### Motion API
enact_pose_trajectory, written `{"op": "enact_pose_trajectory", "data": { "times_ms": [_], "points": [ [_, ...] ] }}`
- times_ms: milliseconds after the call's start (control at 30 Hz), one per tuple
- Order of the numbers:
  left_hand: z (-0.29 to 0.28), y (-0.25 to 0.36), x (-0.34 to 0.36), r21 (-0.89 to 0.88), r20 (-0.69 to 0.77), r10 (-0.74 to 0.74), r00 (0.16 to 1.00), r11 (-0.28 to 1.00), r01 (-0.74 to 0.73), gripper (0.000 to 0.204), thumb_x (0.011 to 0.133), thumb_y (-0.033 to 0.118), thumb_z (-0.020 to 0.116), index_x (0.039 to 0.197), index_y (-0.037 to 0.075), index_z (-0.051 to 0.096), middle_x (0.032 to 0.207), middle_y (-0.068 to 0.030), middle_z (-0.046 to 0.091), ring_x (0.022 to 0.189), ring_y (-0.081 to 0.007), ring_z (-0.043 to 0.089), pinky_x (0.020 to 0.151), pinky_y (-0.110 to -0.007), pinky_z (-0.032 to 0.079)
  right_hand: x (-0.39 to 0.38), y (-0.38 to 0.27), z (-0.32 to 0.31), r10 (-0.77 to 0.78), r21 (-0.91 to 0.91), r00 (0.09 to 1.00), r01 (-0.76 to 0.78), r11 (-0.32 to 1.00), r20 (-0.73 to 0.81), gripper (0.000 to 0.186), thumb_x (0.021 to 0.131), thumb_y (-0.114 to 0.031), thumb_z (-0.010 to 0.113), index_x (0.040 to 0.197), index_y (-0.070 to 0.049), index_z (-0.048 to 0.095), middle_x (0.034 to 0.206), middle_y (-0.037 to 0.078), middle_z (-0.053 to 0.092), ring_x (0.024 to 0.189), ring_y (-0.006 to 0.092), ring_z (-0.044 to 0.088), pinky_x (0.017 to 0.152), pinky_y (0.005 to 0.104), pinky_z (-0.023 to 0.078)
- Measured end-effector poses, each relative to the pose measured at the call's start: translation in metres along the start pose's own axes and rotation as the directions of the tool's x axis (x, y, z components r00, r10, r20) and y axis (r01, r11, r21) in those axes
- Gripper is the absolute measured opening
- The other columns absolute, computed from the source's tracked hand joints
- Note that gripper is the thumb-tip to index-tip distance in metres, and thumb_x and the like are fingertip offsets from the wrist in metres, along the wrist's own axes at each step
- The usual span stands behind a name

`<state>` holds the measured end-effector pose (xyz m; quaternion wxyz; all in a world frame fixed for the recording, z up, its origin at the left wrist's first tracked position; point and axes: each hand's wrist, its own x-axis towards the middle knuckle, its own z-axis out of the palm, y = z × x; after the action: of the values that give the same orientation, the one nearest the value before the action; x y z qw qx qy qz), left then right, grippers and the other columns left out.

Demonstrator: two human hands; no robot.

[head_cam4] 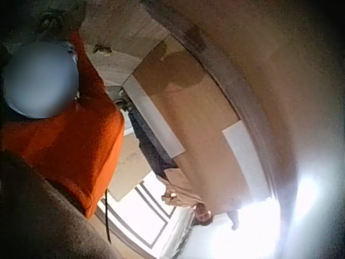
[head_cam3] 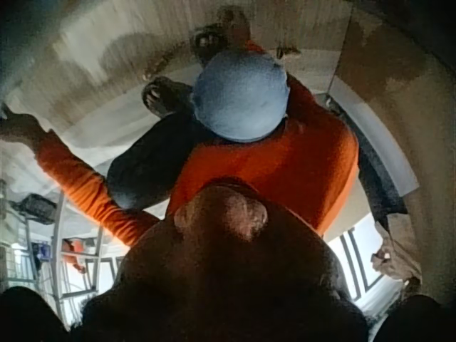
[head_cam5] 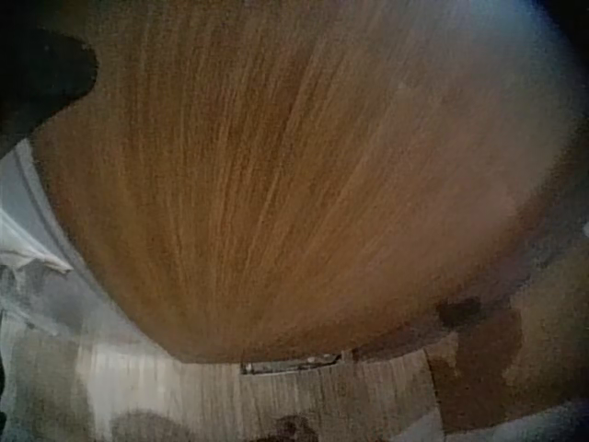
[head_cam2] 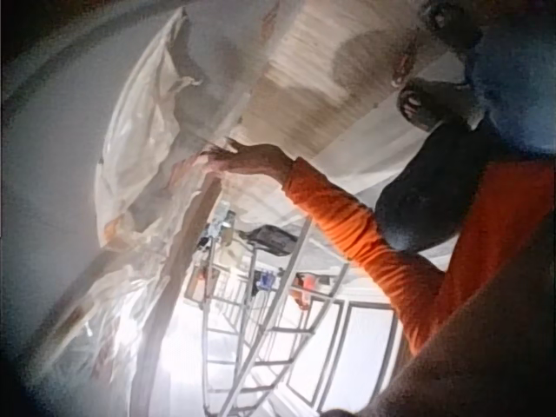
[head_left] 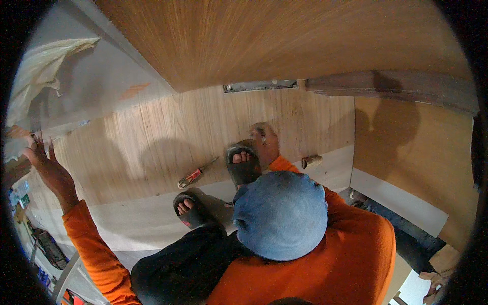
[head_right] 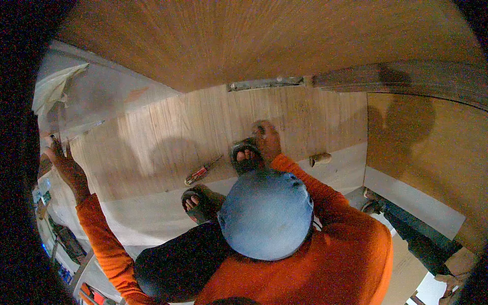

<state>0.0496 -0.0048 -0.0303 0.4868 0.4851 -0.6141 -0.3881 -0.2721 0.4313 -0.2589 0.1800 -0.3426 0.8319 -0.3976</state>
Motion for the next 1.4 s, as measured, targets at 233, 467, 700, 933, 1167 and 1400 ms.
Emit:
{"op": "enact_pose_trajectory", "data": {
  "times_ms": [233, 467, 700, 933, 1167, 1400],
  "points": [
    [-0.07, -0.06, 0.024, 0.12, 0.103, 0.092, 0.99, 0.987, -0.104, 0.06, 0.109, 0.045, 0.034, 0.154, 0.005, 0.036, 0.161, -0.0143, 0.033, 0.148, -0.0302, 0.031, 0.118, -0.049, 0.031, -0.026, -0.035, 0.062, -0.096, 0.05, 0.926, 0.084, 0.995, 0.366, 0.016, 0.098, -0.015, 0.059, 0.108, -0.004, 0.063, 0.103, 0.016, 0.064, 0.093, 0.0328, 0.065, 0.082, 0.0397, 0.052],
    [0.023, 0.01, -0.02, -0.117, 0.165, 0.053, 0.985, 0.993, -0.033, 0.071, 0.107, 0.05, 0.036, 0.161, 0.011, 0.01, 0.169, -0.0076, 0.007, 0.155, -0.0255, 0.008, 0.123, -0.046, 0.021, -0.031, -0.048, 0.054, -0.196, 0.094, 0.934, 0.175, 0.98, 0.3, 0.015, 0.098, -0.014, 0.059, 0.108, -0.003, 0.063, 0.098, 0.016, 0.066, 0.091, 0.0367, 0.065, 0.083, 0.0426, 0.051],
    [0.049, 0.008, -0.025, -0.06, 0.175, 0.107, 0.979, 0.993, -0.098, 0.077, 0.106, 0.055, 0.034, 0.162, 0.011, 0.004, 0.169, -0.0098, 0.004, 0.155, -0.0271, 0.008, 0.124, -0.045, 0.018, -0.027, -0.027, 0.051, -0.254, -0.102, 0.922, 0.294, 0.95, 0.294, 0.02, 0.099, -0.022, 0.059, 0.11, -0.005, 0.062, 0.106, 0.019, 0.069, 0.095, 0.0394, 0.067, 0.083, 0.0463, 0.053],
    [0.039, 0.004, -0.025, -0.092, 0.075, 0.024, 0.997, 0.996, -0.017, 0.071, 0.107, 0.052, 0.032, 0.161, 0.01, 0.013, 0.168, -0.0117, 0.013, 0.153, -0.0295, 0.019, 0.123, -0.046, 0.022, -0.026, -0.023, 0.057, -0.2, -0.147, 0.935, 0.251, 0.957, 0.293, 0.022, 0.098, -0.022, 0.061, 0.111, -0.005, 0.062, 0.097, 0.018, 0.069, 0.087, 0.0396, 0.067, 0.077, 0.0454, 0.052],
    [0.042, -0.015, -0.019, -0.093, 0.026, 0.012, 1.0, 0.996, -0.01, 0.069, 0.108, 0.05, 0.031, 0.161, 0.008, 0.014, 0.168, -0.0132, 0.013, 0.153, -0.0295, 0.019, 0.123, -0.047, 0.023, -0.027, -0.024, 0.06, -0.245, -0.151, 0.937, 0.287, 0.946, 0.248, 0.02, 0.097, -0.021, 0.061, 0.109, -0.005, 0.064, 0.096, 0.017, 0.07, 0.087, 0.0382, 0.067, 0.077, 0.0446, 0.053],
    [0.034, -0.034, 0.008, -0.257, 0.091, 0.038, 0.995, 0.966, -0.014, 0.08, 0.106, 0.058, 0.031, 0.159, 0.0, 0.016, 0.166, -0.0155, 0.019, 0.153, -0.03, 0.02, 0.124, -0.042, 0.015, -0.03, -0.017, 0.06, -0.231, -0.169, 0.937, 0.28, 0.945, 0.263, 0.02, 0.097, -0.021, 0.062, 0.108, -0.006, 0.065, 0.096, 0.017, 0.07, 0.086, 0.038, 0.067, 0.077, 0.0445, 0.052]
  ]
}}
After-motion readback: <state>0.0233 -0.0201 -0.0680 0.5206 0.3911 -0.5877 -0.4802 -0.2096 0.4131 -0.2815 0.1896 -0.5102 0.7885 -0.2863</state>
